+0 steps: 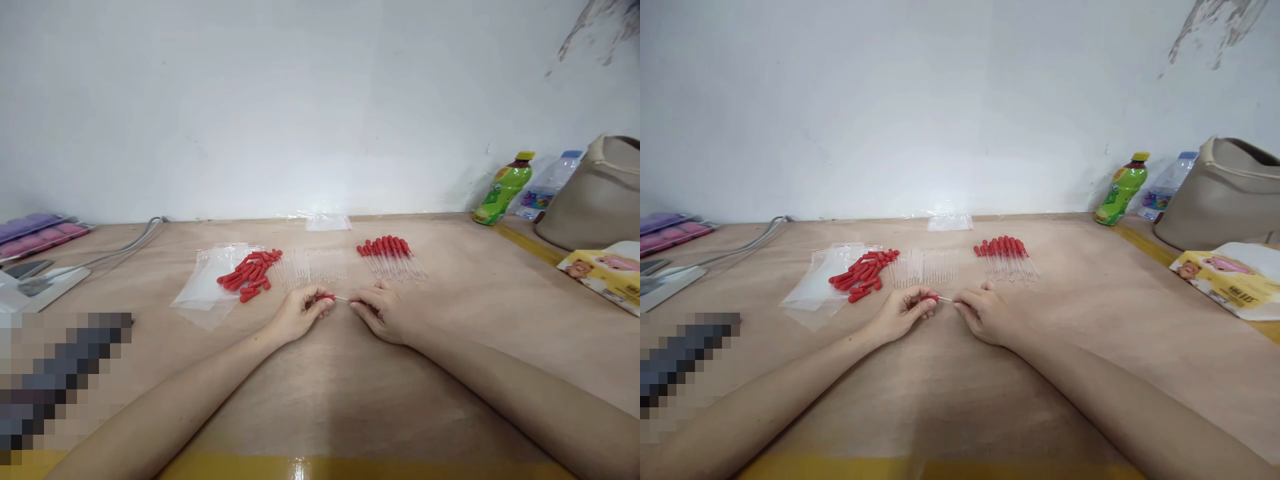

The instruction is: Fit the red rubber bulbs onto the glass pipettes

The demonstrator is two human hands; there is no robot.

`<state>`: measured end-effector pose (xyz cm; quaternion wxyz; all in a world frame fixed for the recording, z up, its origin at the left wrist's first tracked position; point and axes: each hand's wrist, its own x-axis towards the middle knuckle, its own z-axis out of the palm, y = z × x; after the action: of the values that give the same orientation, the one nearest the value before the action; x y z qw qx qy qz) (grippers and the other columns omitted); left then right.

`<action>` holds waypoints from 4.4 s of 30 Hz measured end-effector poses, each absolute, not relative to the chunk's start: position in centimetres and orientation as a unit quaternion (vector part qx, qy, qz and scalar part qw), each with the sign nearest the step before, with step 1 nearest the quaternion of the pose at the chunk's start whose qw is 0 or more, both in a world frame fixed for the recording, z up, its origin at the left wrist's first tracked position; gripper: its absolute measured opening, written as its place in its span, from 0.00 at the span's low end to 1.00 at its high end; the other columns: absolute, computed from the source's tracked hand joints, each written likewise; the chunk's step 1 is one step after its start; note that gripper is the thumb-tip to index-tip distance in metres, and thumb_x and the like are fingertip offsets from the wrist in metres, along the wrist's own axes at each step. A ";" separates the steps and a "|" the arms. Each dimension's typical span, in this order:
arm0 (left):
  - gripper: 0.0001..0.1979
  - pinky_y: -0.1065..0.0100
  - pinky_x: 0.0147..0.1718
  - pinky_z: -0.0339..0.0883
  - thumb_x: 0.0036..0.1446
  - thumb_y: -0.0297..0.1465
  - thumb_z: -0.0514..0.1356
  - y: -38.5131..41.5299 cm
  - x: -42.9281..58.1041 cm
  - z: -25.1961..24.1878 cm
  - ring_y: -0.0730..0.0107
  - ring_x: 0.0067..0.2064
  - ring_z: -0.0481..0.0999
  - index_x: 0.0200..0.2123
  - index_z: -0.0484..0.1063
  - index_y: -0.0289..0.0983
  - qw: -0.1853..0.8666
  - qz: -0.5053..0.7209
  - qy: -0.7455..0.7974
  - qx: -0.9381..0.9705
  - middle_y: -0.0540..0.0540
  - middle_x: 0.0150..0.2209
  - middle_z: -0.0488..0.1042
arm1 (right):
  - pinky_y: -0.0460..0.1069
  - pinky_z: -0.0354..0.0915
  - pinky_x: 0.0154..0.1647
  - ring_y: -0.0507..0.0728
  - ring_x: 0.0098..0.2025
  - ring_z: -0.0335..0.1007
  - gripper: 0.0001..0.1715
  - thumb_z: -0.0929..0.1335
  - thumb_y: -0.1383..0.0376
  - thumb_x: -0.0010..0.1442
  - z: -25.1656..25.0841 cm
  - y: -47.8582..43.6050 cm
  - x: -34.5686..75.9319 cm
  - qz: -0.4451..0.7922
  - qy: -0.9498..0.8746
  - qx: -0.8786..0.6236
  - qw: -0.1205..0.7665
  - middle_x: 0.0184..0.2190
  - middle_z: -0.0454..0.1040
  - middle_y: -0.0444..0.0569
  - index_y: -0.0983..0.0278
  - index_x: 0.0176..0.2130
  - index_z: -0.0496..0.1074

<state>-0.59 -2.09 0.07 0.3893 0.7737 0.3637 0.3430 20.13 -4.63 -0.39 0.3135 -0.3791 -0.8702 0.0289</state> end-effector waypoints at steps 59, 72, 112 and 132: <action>0.13 0.73 0.25 0.65 0.53 0.36 0.57 -2.8 -0.7 0.3 0.74 0.26 0.71 0.37 0.73 0.34 0.335 0.281 0.376 0.817 0.48 0.27 0.75 | 0.48 0.51 0.33 0.49 0.20 0.53 0.20 0.54 0.66 0.63 -1.2 -4.0 19.6 -0.063 -0.889 -0.356 0.282 0.17 0.64 0.43 0.65 0.24 0.63; 0.18 0.66 0.33 0.67 0.52 0.38 0.57 -1.8 -1.3 0.1 0.70 0.33 0.70 0.44 0.67 0.35 0.180 0.332 0.435 0.817 0.44 0.36 0.71 | 0.46 0.59 0.32 0.52 0.31 0.64 0.12 0.59 0.65 0.59 0.9 -3.5 21.7 -0.017 -0.787 -0.473 0.395 0.30 0.69 0.49 0.65 0.33 0.69; 0.18 0.60 0.52 0.58 0.57 0.36 0.51 -1.6 -1.1 0.3 0.63 0.52 0.65 0.48 0.68 0.35 0.108 0.240 0.357 0.896 0.41 0.51 0.67 | 0.52 0.61 0.33 0.62 0.38 0.70 0.21 0.61 0.53 0.53 2.3 3.4 17.1 0.054 -0.661 -0.727 0.179 0.33 0.74 0.56 0.65 0.32 0.73; 0.16 0.57 0.50 0.60 0.56 0.35 0.52 -1.7 -1.2 0.2 0.62 0.51 0.67 0.47 0.68 0.37 0.117 0.265 0.347 0.892 0.41 0.49 0.69 | 0.52 0.53 0.38 0.59 0.36 0.65 0.15 0.55 0.64 0.62 0.2 0.3 18.3 -0.168 -0.779 -0.539 0.274 0.31 0.71 0.54 0.68 0.34 0.66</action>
<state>-1.17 -1.68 0.21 0.1168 0.8923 0.3465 0.2646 18.26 0.34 0.20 0.2740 -0.5391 -0.7785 -0.1681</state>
